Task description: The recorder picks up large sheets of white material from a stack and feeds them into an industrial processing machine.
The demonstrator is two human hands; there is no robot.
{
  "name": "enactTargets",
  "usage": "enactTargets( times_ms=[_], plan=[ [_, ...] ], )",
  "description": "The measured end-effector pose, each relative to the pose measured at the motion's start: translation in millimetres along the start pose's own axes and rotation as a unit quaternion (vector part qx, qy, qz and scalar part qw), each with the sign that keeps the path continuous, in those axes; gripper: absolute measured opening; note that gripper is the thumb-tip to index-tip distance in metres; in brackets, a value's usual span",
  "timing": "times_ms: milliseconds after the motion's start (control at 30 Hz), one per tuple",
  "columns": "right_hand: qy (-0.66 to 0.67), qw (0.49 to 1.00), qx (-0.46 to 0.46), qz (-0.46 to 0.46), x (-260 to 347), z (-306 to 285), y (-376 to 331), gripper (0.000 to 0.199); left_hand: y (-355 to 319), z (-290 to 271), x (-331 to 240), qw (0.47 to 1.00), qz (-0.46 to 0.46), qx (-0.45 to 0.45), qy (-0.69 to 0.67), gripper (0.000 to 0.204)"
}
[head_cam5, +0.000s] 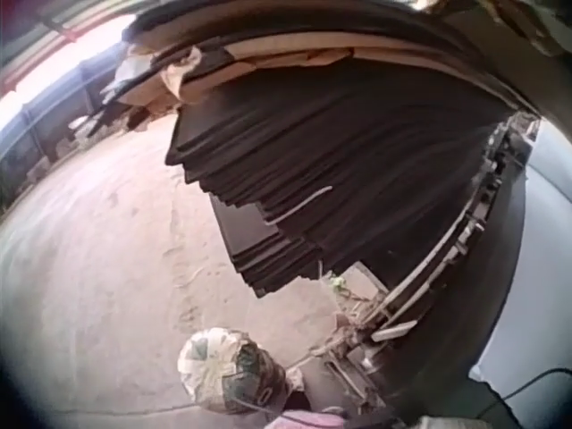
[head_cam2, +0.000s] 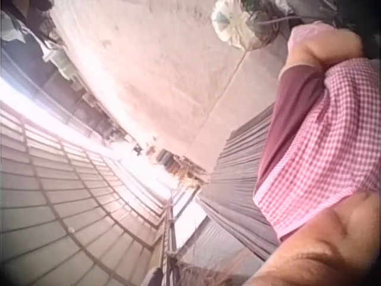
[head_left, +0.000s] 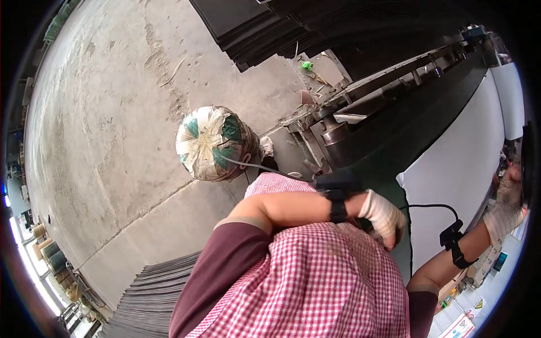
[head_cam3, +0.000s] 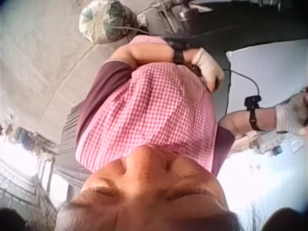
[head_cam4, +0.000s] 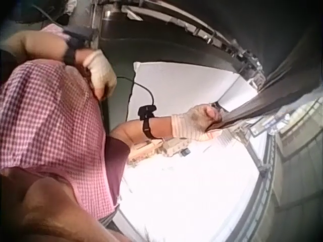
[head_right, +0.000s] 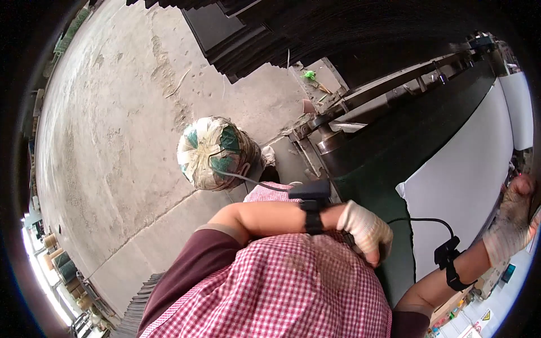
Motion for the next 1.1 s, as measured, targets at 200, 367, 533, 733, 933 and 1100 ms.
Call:
enactTargets(
  times_ms=[200,367,533,733,933,1100],
  plan=[
    [0.022,0.998,0.048,0.020,1.2,-12.9,0.0,0.027,42.6,-2.4,16.5,0.990,0.046,-0.010,0.134,0.031],
    [0.033,0.997,0.057,0.050,-8.8,-11.5,-2.0,0.030,78.0,27.3,-65.3,0.954,0.181,0.015,0.238,0.038],
    [-0.006,0.988,0.151,-0.018,-50.0,47.3,-28.3,0.076,132.8,78.8,-106.9,0.861,0.216,0.127,0.443,0.043],
    [-0.425,0.843,0.233,0.233,-344.0,10.0,-136.0,0.055,19.4,23.2,-165.6,0.866,0.220,-0.132,0.429,0.037],
    [-0.478,0.726,0.466,0.163,-523.8,93.3,-258.2,0.081,22.7,9.2,-149.4,0.867,0.218,-0.239,0.378,0.034],
    [-0.354,0.734,0.571,0.099,-572.6,177.2,-306.7,0.073,-70.0,-15.2,-152.6,0.819,0.215,-0.348,0.402,0.032]
  ],
)
Point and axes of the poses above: each hand's wrist, its own y-axis towards the middle knuckle, its own z-axis out of the palm, x = y × z, the point moved 10 cm from there along y, towards the middle knuckle, and after that the axes turned 6 degrees about -x, right-handed, at the moved point
